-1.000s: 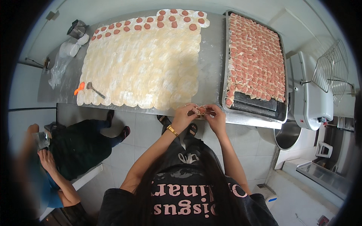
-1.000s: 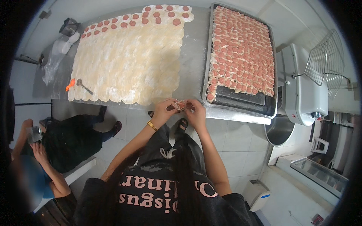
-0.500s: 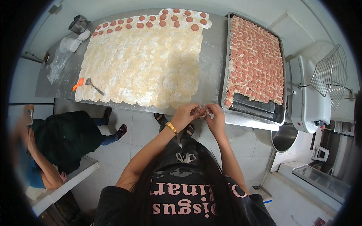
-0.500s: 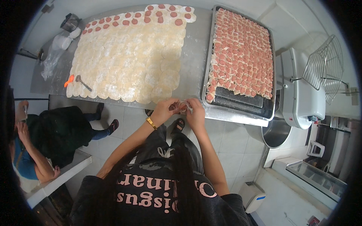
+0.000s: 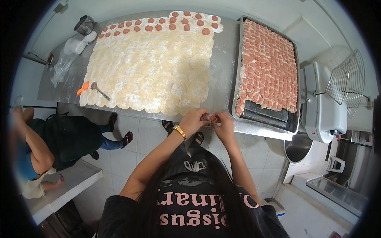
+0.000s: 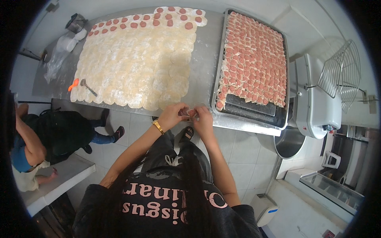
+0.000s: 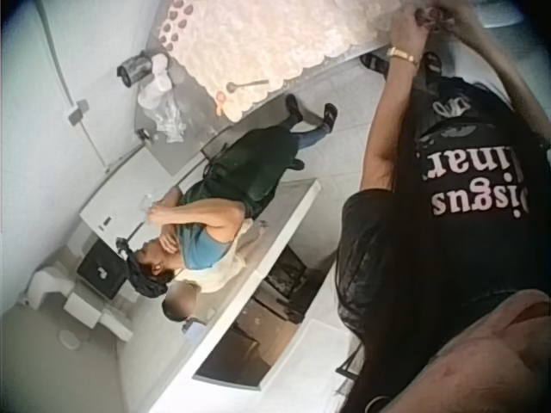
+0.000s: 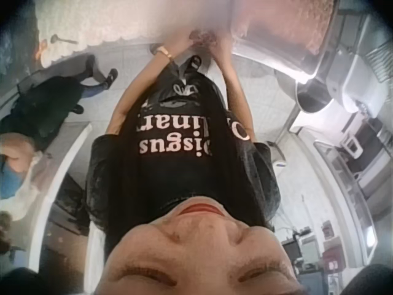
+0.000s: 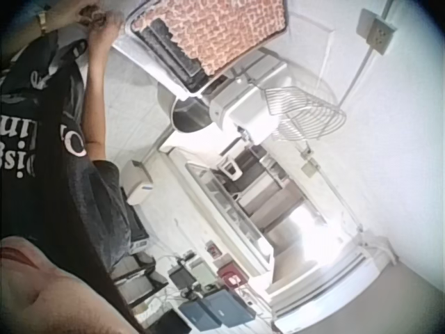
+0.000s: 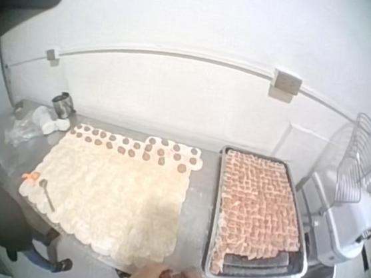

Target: The person places small round pieces of meat onto circular dough wrappers arranged on a metal table, then folds each wrapper to enclose the meat and places the finished dumpling onto a tray. The person repeats this process continuously.

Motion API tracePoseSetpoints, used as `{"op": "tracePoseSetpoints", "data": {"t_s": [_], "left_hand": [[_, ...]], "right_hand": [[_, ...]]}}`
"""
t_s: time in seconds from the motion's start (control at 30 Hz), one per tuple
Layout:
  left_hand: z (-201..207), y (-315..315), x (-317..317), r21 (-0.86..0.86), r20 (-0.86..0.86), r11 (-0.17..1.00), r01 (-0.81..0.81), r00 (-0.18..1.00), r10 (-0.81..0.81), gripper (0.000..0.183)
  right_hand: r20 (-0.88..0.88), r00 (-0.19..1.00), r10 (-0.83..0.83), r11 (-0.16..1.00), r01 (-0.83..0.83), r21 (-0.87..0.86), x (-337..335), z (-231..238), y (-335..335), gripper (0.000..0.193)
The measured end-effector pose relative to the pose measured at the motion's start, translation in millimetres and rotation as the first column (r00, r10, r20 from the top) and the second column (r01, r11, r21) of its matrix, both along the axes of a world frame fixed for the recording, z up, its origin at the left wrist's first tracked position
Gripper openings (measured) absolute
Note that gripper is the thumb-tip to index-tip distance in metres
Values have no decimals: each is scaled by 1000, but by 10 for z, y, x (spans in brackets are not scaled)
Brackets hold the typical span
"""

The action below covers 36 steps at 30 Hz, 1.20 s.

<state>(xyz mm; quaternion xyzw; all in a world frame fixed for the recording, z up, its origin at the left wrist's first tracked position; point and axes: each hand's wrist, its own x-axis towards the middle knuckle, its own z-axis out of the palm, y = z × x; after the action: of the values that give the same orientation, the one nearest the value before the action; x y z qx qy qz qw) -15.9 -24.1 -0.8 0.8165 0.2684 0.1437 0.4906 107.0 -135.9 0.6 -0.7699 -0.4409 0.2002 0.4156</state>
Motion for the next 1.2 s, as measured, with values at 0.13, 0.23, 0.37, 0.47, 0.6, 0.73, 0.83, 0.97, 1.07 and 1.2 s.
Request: {"op": "tracePoseSetpoints", "data": {"t_s": [0.13, 0.23, 0.37, 0.47, 0.6, 0.73, 0.83, 0.97, 1.07, 1.2], "left_hand": [[-32, -15, 34, -5, -90, 1000, 2, 996, -2, 26], [-33, -26, 9, -117, -48, 993, -20, 999, 15, 26], [-23, -14, 3, -70, -31, 997, -35, 999, 33, 24], [-8, -10, 23, -56, -30, 998, -29, 999, 27, 23], [32, -15, 7, -9, -98, 1000, -19, 995, 18, 21], [65, -22, 24, 101, -159, 995, -2, 987, 18, 20], [119, 26, 8, 81, -165, 996, 42, 986, -28, 20], [277, 297, -94, 130, -165, 986, 106, 983, -83, 20], [414, 941, -60, 105, -121, 994, -24, 992, 37, 16], [571, 2351, 236, 350, 63, 899, -265, 964, 260, 14]], "right_hand": [[43, 998, 55, 998, -56, 28, -30, -18, 77, 36], [39, 998, 40, 995, -43, 90, -13, 18, 75, 32], [-19, 1000, -16, 998, 15, -65, -20, 47, 45, 32], [-97, 995, 6, 1000, -5, 10, -47, 1, 75, 38], [-67, 998, 21, 997, -16, 77, -14, -70, 46, 35], [87, 996, 30, 999, -32, 27, -4, -94, 29, 37], [55, 998, 20, 998, -23, 56, -56, -44, 40, 42], [175, 982, 64, 998, -67, 11, -145, 81, 66, 37], [168, 984, 54, 999, -51, -19, -181, 131, 107, 29], [119, 993, 25, 996, -14, -92, -191, 113, 161, 21]]}}
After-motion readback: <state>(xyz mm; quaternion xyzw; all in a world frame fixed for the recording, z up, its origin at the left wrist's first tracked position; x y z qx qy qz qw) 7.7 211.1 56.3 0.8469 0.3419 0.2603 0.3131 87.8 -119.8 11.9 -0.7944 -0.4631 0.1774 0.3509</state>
